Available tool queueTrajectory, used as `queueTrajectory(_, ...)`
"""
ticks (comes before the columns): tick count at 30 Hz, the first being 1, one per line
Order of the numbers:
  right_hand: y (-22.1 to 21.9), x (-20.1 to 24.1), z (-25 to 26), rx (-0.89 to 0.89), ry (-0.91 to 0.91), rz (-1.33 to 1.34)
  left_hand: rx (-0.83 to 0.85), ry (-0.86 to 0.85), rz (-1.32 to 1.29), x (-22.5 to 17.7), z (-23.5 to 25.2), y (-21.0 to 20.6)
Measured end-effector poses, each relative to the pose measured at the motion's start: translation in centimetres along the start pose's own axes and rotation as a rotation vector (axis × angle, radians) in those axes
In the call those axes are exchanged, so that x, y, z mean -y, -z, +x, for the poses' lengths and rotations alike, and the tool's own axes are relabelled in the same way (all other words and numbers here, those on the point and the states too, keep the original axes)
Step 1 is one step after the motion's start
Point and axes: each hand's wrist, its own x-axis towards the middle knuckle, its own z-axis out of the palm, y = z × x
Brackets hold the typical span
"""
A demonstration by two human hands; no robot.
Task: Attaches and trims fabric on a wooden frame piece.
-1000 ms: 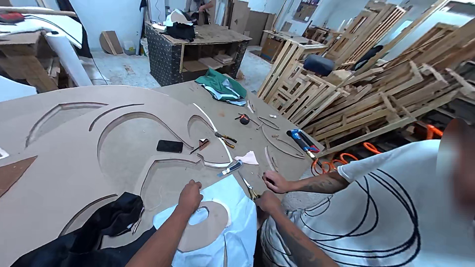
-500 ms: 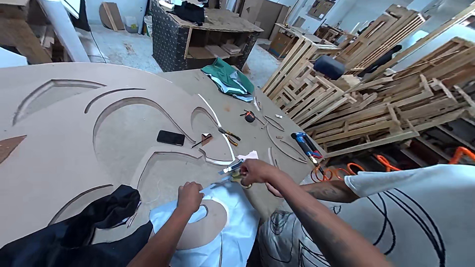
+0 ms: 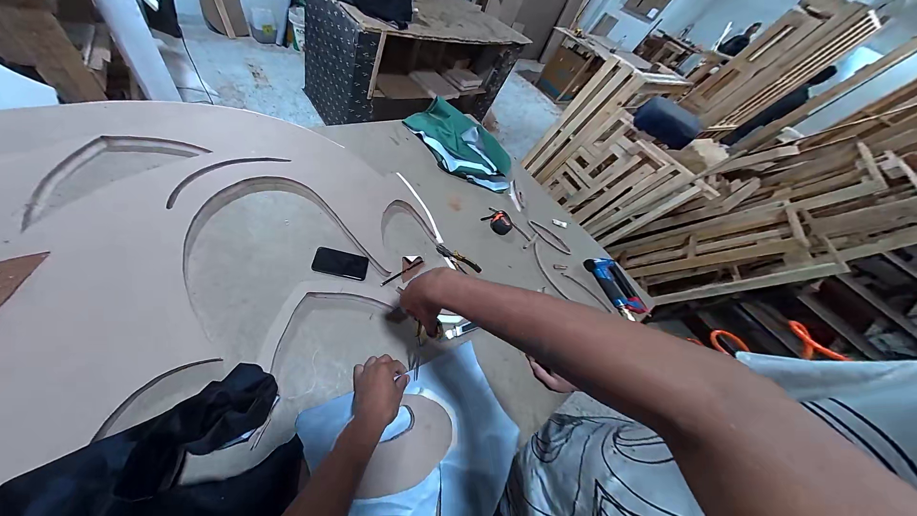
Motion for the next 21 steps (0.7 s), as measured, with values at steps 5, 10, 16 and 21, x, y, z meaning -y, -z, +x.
queueTrajectory(5,2.0,1.9,0.9,0.013,0.041,-0.029,-0.007,-0.008,-0.046,0.4,0.2,0.0)
queueTrajectory(10,3.5,3.2,1.6,0.042,0.095,-0.124,-0.015,-0.021,-0.097,0.8,0.2,-0.1)
queueTrajectory(16,4.1,4.0,2.7,0.025,0.132,-0.185,-0.038,-0.030,-0.148,1.1,0.2,-0.1)
queueTrajectory(21,4.0,4.0,2.9,0.015,0.126,-0.166,-0.046,-0.025,-0.166,1.1,0.3,-0.2)
